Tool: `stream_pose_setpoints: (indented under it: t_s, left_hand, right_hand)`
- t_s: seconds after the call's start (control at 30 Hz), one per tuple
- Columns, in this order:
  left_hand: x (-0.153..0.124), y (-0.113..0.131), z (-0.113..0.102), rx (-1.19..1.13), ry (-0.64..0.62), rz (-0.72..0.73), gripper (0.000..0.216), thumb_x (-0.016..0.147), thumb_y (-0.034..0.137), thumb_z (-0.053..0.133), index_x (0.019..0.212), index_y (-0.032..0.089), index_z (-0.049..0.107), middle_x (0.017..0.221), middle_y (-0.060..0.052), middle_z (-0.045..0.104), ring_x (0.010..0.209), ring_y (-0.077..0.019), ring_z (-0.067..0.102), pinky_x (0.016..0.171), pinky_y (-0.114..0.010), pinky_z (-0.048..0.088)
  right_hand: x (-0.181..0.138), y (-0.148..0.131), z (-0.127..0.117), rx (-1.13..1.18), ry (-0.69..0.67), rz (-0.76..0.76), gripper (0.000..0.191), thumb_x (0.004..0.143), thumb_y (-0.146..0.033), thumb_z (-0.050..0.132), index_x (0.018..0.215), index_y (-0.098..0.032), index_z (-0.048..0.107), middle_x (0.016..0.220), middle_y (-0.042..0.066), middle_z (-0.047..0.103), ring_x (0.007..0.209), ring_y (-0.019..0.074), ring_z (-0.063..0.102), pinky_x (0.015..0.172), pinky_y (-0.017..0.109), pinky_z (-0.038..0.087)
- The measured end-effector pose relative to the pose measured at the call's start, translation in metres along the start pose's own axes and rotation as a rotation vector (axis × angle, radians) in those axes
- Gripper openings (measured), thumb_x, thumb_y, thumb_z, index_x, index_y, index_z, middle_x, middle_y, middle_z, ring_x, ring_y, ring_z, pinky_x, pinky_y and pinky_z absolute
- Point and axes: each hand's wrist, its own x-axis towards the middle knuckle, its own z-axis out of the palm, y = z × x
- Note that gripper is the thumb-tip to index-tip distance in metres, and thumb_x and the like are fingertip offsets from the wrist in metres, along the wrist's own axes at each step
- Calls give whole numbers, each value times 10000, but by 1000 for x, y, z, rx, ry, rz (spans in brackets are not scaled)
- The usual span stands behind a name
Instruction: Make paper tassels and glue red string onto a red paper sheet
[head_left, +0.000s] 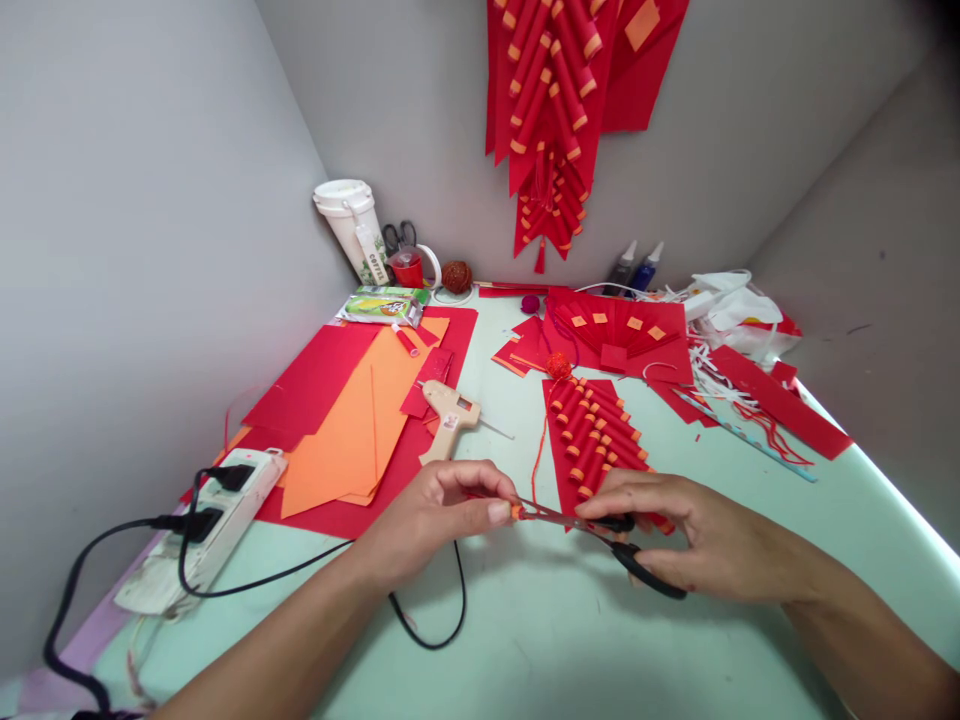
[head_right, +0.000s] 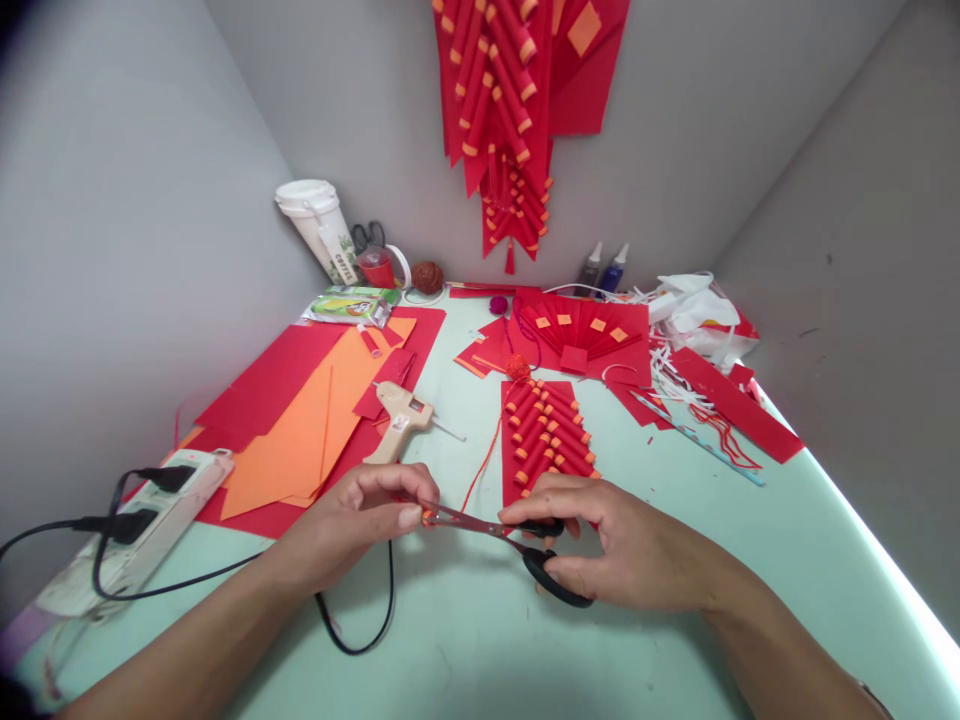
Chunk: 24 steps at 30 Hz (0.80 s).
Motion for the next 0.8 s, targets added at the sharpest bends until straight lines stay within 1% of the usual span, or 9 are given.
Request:
stream_pose_setpoints:
  t_s: [0.17, 0.37, 0.63, 0.8]
  left_hand:
    - [0, 1, 2, 1, -12, -17, 157, 746, 335, 770, 779, 187, 730, 767, -3, 618, 699, -124, 493, 668, -230, 365]
    - [0, 1, 2, 8, -22, -19, 181, 747, 355, 767, 790, 183, 733, 764, -4, 603, 696, -123, 477, 660, -227, 351]
    - [1, -3, 1, 13, -51, -10, 151, 770, 330, 757, 807, 184, 736, 767, 5, 617, 703, -110, 493, 670, -212, 363]
    - [2, -4, 0, -13, -70, -8, 143, 772, 327, 761, 826, 196, 745, 777, 8, 638, 733, -110, 527, 697, -206, 382]
  right_hand:
    - [0, 0, 1, 3, -6, -17, 524, 770, -65, 624, 1223, -325, 664, 1058, 37, 676, 913, 215, 628, 755, 305, 513]
    - [1, -2, 3, 12, -11, 16, 526, 772, -62, 614, 1217, -339, 661, 1051, 25, 664, 911, 205, 618, 773, 303, 498]
    - [1, -10, 1, 39, -70, 79, 540, 774, -44, 593, 1221, -341, 649, 1039, 5, 626, 922, 167, 585, 810, 275, 453]
    - [2, -9, 0, 42, -83, 80, 541, 781, -41, 585, 1220, -353, 644, 1004, -7, 612, 882, 152, 566, 795, 269, 438]
